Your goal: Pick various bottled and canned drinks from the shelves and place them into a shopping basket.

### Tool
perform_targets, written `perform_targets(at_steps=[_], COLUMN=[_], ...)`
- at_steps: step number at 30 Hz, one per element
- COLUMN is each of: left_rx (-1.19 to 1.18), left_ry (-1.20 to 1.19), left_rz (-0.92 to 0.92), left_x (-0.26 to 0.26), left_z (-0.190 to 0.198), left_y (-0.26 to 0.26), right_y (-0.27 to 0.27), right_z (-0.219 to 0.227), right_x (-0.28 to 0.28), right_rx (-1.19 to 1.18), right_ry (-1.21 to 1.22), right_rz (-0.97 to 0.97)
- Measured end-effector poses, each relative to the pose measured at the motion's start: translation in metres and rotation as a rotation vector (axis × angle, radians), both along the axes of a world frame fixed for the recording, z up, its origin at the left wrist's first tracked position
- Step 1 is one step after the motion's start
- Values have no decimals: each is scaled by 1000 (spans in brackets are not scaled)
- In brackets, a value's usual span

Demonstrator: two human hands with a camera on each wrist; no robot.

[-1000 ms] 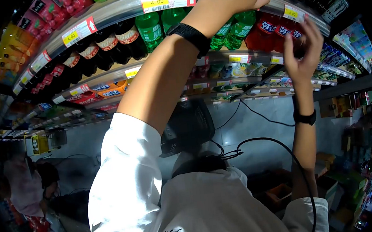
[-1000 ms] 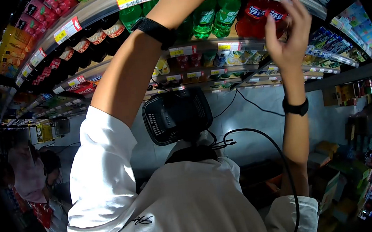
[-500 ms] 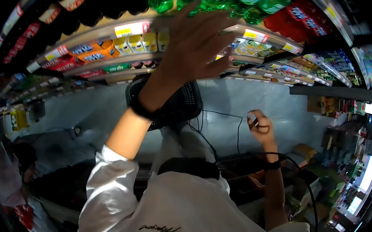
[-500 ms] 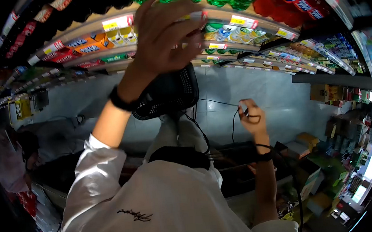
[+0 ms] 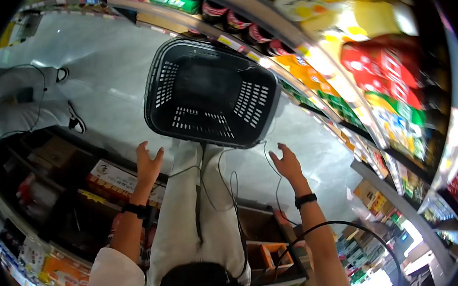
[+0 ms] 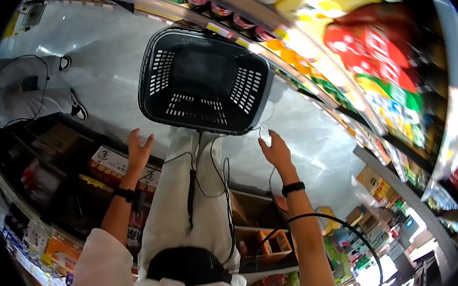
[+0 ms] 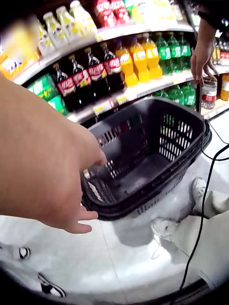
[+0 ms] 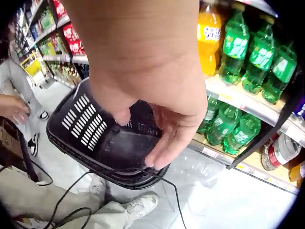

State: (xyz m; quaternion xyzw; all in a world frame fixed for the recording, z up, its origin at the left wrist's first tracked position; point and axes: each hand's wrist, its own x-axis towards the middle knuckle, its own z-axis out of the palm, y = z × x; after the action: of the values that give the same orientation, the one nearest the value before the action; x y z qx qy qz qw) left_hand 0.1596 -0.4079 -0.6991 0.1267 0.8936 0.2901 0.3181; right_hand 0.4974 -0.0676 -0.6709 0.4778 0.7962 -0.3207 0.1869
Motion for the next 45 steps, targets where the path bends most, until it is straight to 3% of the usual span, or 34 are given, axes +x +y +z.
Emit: perform_targets(at_steps=[2,4,6,7,9,10,11,12,16,19,22,27,33,36,38,39,45], left_rx=[-119,-109,-133,-147,119,149,-9,-57,92,15,64,181,188,213,409,350,437], left_ry=[-144,-231,-238,-234,-296,-240,-212,-202,-100,-77,-27,86,36,95,63,3,-54], left_rz=[120,268,357,432,543,494,448,531,543,602,524,682,615,517,534,590,650], left_x=[-8,-10,-22,-29,-37,-42,-56,-68,-91,-114,-113,-99,-83,-90,-81,-81,-81], left_z=[-39,-92,-112,-123,-160,-153,-167,-145,-188,-174,-168,-170,-182,-190,-171,-145,-138], left_y=[-7,-16,-2,8,9,23,18,29,-15,-31,-33,-11,-17,-17,1,25,38], right_y=[34,55,72,72,58,53,43,31,-17,-53,-72,-67,-45,-39,-37,-37,-41], right_z=[-69,-127,-153,-160,-171,-166,-157,-154,-152,-156,-159,-151,-161,-164,-162,-164,-155], right_x=[-28,-44,-74,-78,-81,-85,-95,-101,-81,-97,-112,-130,-112,-104,-97,-97,-96], right_rx=[19,11,-166,-167,307,305,311,317,208,97,36,-46,-84,-44,28,92,190], right_ry=[18,45,-38,-50,-256,-274,-256,-237,-42,55,72,50,110,127,159,192,192], right_rz=[3,-233,-450,-438,-252,-239,-260,-278,-226,-255,-302,-320,-356,-342,-300,-249,-333])
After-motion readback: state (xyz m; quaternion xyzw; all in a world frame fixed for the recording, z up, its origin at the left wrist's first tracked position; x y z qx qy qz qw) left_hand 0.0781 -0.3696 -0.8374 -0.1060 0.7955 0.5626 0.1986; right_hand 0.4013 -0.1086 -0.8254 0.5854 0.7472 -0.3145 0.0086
